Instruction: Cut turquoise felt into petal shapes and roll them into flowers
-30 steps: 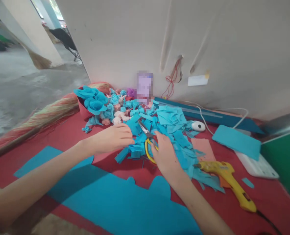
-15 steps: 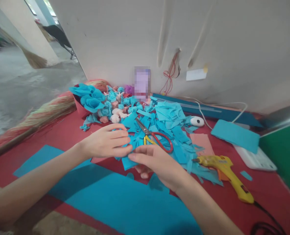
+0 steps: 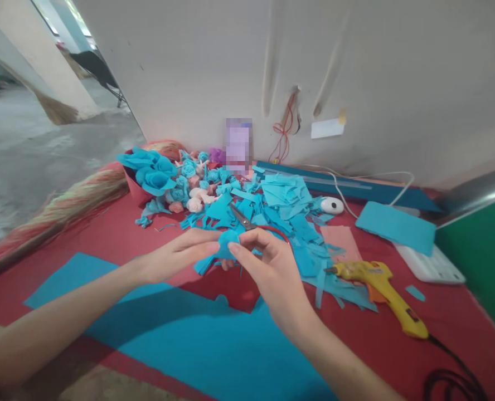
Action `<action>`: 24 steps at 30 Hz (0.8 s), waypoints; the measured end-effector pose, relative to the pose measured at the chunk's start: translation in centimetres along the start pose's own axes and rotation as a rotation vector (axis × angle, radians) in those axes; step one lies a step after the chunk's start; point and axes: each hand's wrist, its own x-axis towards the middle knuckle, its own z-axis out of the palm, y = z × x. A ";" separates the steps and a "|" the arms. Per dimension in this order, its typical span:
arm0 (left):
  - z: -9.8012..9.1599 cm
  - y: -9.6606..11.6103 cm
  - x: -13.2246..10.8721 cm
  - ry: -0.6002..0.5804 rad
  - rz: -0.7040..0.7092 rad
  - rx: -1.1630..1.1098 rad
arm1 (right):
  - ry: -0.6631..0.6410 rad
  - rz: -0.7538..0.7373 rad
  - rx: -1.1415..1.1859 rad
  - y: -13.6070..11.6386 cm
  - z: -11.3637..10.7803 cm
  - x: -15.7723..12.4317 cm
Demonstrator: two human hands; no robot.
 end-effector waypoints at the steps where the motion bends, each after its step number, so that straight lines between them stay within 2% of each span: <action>1: 0.2 0.2 0.0 0.005 -0.001 -0.029 | 0.012 -0.005 -0.001 0.1 0.0 0.0; 4: 0.4 0.4 -0.1 0.043 0.003 -0.012 | 0.035 -0.002 -0.087 -0.1 -0.3 0.1; 6: 0.3 0.4 -0.1 0.013 0.024 0.053 | 0.001 0.023 -0.187 -0.6 -0.8 0.3; 10: -0.2 0.8 0.0 -0.176 0.069 0.220 | -0.194 0.049 -0.418 -1.9 -2.0 0.8; 12: -0.3 1.1 0.0 -0.278 0.034 0.282 | -0.294 0.042 -0.529 -2.2 -2.5 1.1; 14: -0.3 1.1 -0.6 -0.322 -0.022 0.371 | -0.328 0.008 -0.627 -2.1 -2.7 1.3; 16: -0.1 0.6 -1.8 -0.295 -0.076 0.510 | -0.296 -0.039 -0.709 -1.4 -2.6 1.5; 19: 0.8 -0.8 -4.5 -0.158 -0.157 0.758 | -0.253 -0.077 -0.791 0.1 -2.2 2.0; 20: 1.3 -1.3 -5.5 -0.160 -0.210 0.802 | -0.252 -0.078 -0.803 0.6 -2.0 2.1; 24: 3.2 -3.1 -8.2 -0.120 -0.235 0.786 | -0.240 -0.082 -0.830 1.7 -1.2 2.2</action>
